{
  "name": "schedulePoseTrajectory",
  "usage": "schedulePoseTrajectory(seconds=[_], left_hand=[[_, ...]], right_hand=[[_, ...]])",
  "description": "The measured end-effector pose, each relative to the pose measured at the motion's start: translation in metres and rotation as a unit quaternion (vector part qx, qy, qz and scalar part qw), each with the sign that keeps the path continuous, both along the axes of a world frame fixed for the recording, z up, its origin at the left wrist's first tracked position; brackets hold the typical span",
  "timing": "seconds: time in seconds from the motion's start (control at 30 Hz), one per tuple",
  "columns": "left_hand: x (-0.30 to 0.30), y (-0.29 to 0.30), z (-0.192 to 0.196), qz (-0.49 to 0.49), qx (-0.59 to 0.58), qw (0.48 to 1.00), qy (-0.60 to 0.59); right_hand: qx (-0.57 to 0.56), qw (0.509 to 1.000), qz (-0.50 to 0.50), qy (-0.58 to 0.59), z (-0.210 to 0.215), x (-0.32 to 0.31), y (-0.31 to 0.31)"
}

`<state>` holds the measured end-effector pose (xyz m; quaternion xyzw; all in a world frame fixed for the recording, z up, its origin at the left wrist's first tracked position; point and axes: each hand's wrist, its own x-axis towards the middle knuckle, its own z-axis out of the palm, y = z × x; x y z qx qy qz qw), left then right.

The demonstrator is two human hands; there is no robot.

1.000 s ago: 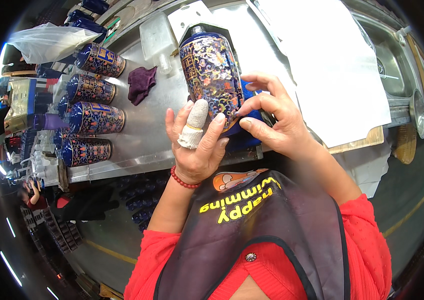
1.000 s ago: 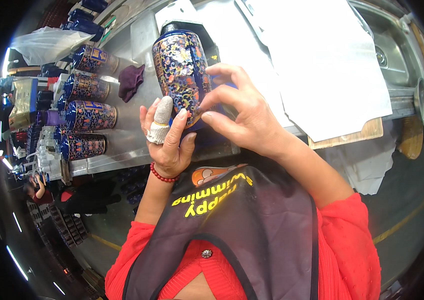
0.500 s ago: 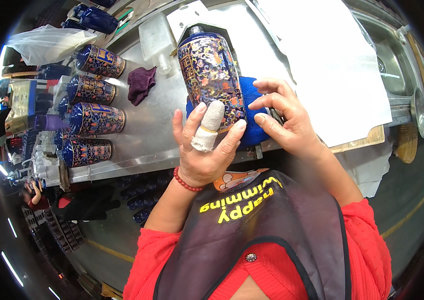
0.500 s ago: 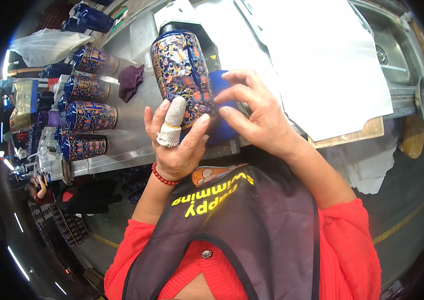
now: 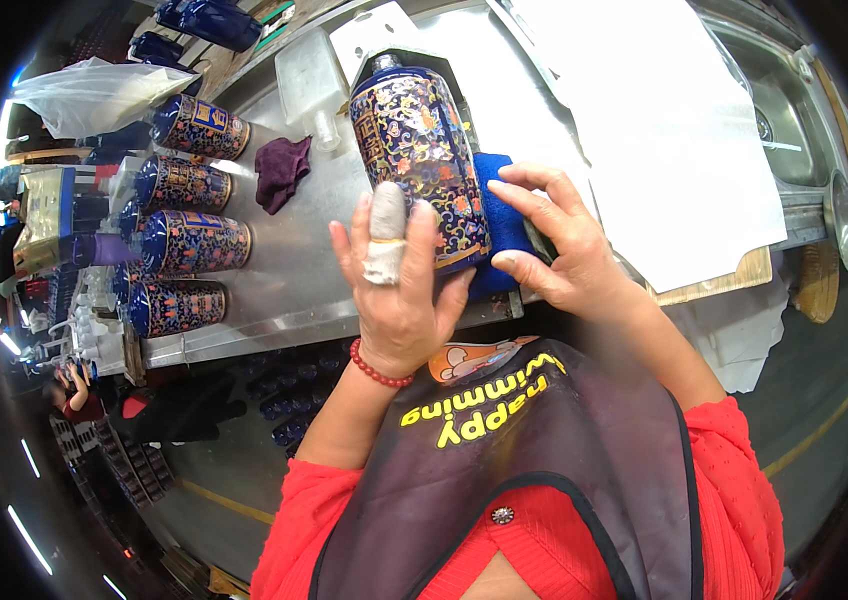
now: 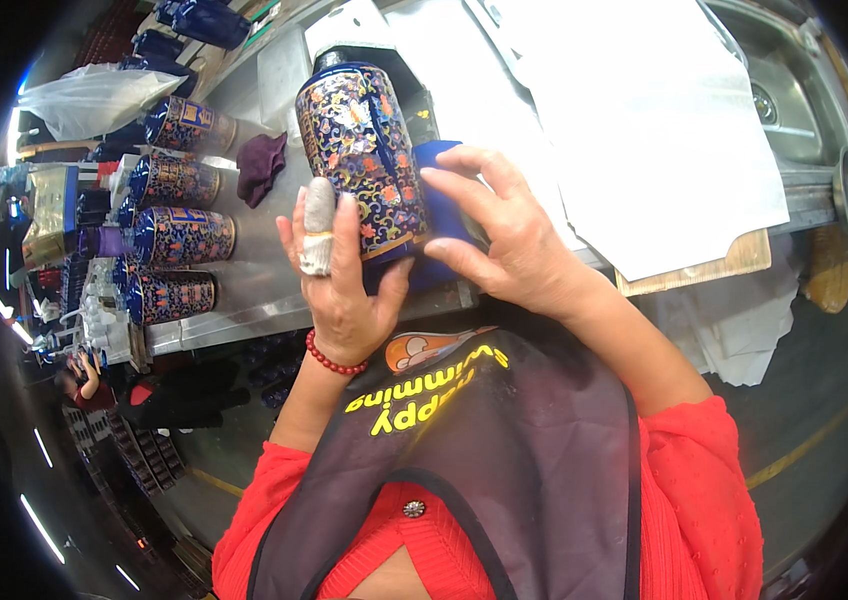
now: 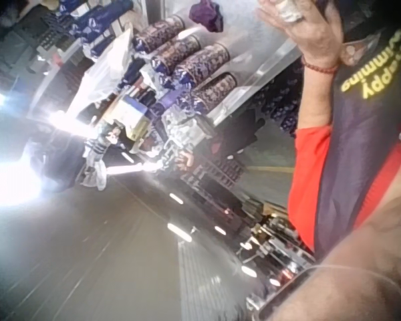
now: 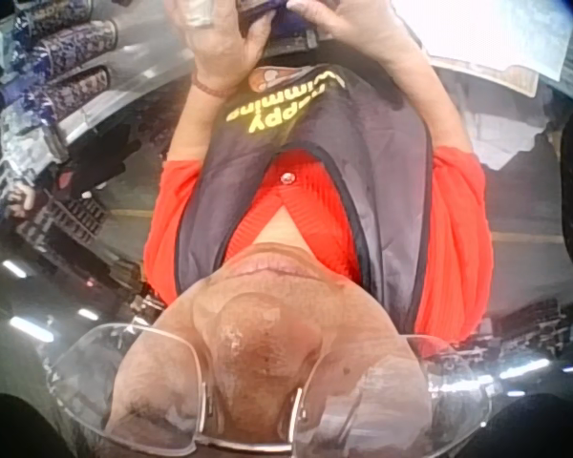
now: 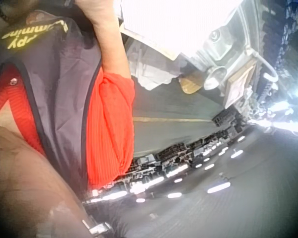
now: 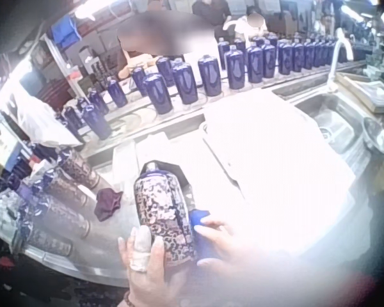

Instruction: The person holds a decorated ceramic vase and uses a green abrasive pad to rub its surface. They rotate the vase to reach different areas and continue polishing the same piece throughout the clip.

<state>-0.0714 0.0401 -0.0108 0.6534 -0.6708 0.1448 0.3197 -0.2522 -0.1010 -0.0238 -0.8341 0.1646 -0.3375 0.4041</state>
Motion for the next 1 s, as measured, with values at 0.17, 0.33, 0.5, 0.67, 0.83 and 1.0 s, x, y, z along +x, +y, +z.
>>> schedulePoseTrajectory(seconds=[0.17, 0.33, 0.5, 0.67, 0.83, 1.0], left_hand=[[0.013, -0.007, -0.013, -0.019, -0.017, 0.998, 0.064], [0.017, 0.001, -0.017, -0.036, 0.015, 0.994, 0.106], [0.029, -0.004, -0.004, -0.069, -0.008, 0.967, 0.247], [0.028, -0.014, 0.004, -0.037, 0.002, 0.965, 0.258], [0.021, -0.013, 0.005, -0.062, 0.009, 0.930, 0.362], [0.024, -0.011, 0.004, -0.053, 0.034, 0.939, 0.337]], right_hand=[[-0.085, 0.996, -0.019, -0.006, -0.002, 0.011, 0.005], [-0.123, 0.992, -0.011, -0.008, 0.001, 0.014, 0.005], [-0.117, 0.993, -0.001, 0.000, 0.011, 0.014, 0.001], [-0.112, 0.993, -0.034, 0.002, 0.034, 0.026, -0.024], [-0.174, 0.984, -0.017, 0.035, 0.059, 0.052, -0.048], [-0.209, 0.975, -0.023, 0.073, 0.068, 0.069, -0.052]])
